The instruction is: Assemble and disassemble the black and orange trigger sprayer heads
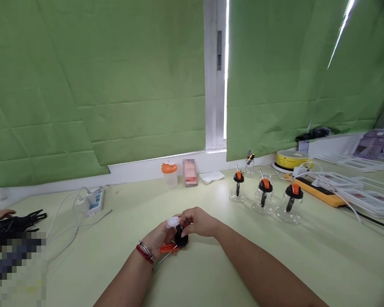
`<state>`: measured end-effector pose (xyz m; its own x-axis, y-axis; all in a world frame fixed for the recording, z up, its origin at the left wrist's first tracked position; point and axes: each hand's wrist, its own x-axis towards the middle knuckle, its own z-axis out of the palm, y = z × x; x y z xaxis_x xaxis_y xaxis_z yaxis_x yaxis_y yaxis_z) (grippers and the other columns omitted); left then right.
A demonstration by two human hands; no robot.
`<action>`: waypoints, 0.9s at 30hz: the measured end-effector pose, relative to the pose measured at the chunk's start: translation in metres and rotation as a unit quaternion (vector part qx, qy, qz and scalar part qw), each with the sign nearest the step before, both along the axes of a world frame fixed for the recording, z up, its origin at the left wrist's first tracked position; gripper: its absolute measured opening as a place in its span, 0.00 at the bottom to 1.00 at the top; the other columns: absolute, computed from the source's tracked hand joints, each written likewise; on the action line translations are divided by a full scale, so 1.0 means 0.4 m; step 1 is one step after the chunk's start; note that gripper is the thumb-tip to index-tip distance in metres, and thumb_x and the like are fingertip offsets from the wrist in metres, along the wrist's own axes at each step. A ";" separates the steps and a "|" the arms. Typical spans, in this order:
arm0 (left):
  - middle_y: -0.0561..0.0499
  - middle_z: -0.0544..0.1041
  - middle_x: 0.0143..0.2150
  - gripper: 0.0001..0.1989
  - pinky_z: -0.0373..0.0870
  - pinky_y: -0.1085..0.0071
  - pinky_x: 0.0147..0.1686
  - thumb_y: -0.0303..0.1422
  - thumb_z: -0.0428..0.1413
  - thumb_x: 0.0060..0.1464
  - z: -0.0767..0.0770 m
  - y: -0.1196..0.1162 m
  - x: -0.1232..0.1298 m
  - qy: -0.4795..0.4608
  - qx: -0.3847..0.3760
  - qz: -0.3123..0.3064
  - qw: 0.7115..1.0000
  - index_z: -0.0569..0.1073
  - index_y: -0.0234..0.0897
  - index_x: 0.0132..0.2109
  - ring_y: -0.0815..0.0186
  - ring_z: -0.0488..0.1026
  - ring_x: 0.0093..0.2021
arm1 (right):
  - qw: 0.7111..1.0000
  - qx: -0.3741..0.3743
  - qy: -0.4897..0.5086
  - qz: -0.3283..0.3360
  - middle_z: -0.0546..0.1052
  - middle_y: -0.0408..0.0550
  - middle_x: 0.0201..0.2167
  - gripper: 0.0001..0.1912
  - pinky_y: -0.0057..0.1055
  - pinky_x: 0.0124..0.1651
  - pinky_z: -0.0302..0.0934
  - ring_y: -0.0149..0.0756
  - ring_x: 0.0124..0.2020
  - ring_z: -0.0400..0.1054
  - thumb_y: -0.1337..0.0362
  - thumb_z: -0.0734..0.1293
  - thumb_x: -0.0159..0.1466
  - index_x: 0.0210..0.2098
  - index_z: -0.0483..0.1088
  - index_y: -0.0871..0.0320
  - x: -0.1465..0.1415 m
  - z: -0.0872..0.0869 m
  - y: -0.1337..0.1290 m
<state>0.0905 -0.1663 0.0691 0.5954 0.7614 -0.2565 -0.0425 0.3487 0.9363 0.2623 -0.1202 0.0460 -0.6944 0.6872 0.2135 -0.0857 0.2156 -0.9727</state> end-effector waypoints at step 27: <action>0.47 0.73 0.29 0.23 0.60 0.75 0.16 0.48 0.50 0.49 0.009 -0.001 0.006 -0.003 -0.012 0.002 1.000 0.64 0.39 0.49 0.61 0.71 0.27 | 1.000 -0.010 0.028 0.009 0.66 0.39 0.26 0.19 0.27 0.32 0.57 0.27 0.28 0.60 0.63 0.75 0.42 0.23 0.60 0.59 -0.012 -0.013 -0.005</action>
